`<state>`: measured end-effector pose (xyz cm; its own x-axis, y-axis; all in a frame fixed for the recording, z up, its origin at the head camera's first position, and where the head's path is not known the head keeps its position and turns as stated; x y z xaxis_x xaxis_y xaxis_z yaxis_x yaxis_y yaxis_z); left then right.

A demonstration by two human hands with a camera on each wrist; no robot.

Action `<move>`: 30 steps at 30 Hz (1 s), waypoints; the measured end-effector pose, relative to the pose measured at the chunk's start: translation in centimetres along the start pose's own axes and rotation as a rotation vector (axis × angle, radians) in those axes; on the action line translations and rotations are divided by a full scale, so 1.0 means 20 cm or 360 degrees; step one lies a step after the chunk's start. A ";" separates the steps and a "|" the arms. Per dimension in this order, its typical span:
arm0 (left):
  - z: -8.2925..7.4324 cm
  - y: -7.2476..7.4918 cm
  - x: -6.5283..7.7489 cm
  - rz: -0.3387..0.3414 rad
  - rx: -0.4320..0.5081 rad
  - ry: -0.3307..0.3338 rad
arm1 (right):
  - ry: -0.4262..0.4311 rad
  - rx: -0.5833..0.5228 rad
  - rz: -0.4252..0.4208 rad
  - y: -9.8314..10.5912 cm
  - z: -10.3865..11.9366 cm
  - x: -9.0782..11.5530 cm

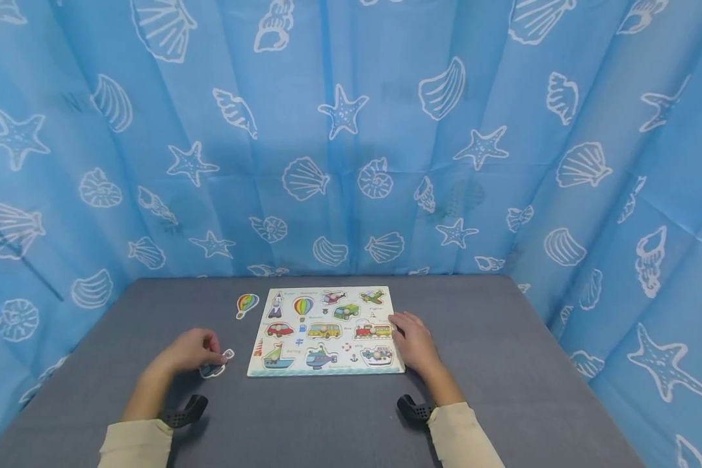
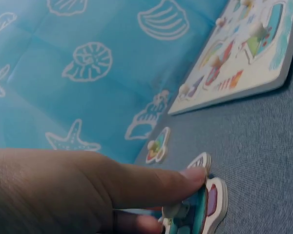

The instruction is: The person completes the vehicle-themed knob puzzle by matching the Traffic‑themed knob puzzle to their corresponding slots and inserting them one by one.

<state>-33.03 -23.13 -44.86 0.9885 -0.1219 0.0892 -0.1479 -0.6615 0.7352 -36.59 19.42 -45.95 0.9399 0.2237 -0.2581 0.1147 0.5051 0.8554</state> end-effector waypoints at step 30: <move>0.06 0.03 0.05 -0.0243 -0.0048 0.0159 | -0.0014 -0.0001 0.0021 0.00 -0.01 0.00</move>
<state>-32.21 -24.48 -45.11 0.9978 0.0533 0.0404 0.0034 -0.6440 0.7650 -36.73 19.53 -46.10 0.9441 0.2229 -0.2430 0.1024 0.5025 0.8585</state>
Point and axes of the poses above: each hand's wrist, its own x-axis away from the middle knuckle, its own y-axis out of the back of the hand, z = x × y, the point moved 9 cm from there along -x, towards the middle knuckle, and after that the axes turned 9 degrees about x, right-handed, at the moved point
